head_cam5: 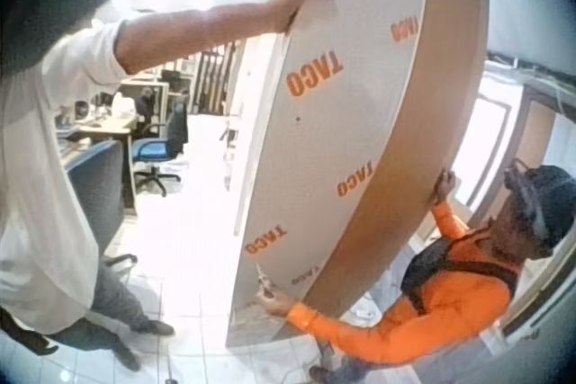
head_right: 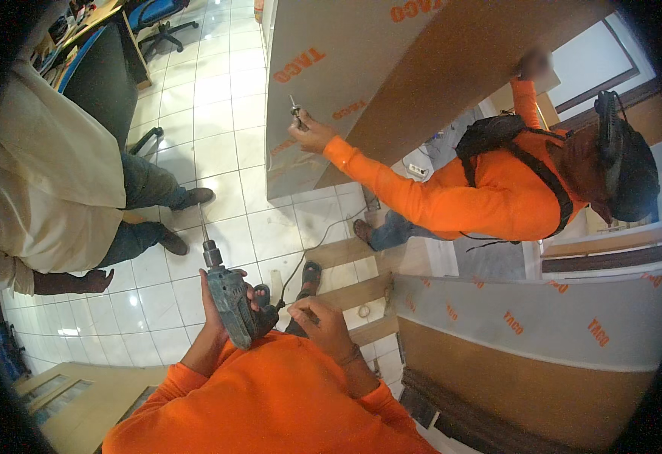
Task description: The person uses a power drill to create a series of holes in a large wooden panel held vertically by another person.
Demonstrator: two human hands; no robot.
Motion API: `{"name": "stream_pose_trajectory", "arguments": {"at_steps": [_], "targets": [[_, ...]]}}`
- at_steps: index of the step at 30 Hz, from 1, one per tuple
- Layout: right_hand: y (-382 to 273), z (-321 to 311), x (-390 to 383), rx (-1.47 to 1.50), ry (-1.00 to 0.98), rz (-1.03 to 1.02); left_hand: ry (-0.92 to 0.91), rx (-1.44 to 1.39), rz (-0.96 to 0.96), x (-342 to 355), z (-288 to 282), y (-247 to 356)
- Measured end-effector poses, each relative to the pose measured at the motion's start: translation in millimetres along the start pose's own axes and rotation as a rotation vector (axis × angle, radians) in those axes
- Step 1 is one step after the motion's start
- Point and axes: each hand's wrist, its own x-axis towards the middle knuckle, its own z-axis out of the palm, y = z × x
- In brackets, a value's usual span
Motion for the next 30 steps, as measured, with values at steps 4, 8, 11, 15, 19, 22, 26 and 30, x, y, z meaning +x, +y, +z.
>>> {"name": "stream_pose_trajectory", "arguments": {"at_steps": [4,8,11,15,19,22,26,30], "targets": [[13.8,-12.3,-0.6,0.013,0.009,0.046,0.015,0.017,-0.003,7.5,1.7,-13.7],[19.2,-35.4,7.9,0.024,0.007,0.018,0.065,-0.004,-0.004,18.5,16.6,-20.5],[24.6,-55.8,24.2,0.031,-0.046,0.001,0.105,0.015,0.064,26.6,29.1,-23.3],[32.7,-74.4,50.0,-0.008,-0.122,-0.036,0.124,-0.066,0.112,38.3,48.2,-25.6],[28.0,-77.8,79.5,0.014,-0.124,-0.131,0.158,-0.073,0.16,51.9,57.0,-20.7],[26.1,-71.0,102.3,0.019,-0.131,-0.132,0.146,-0.089,0.152,63.6,52.5,-8.5],[13.7,-51.0,137.9,0.015,-0.09,-0.141,0.11,-0.105,0.105,77.8,57.4,26.1],[-4.6,-18.6,174.2,-0.006,-0.022,-0.138,0.069,-0.032,0.008,95.6,44.7,71.2]]}}
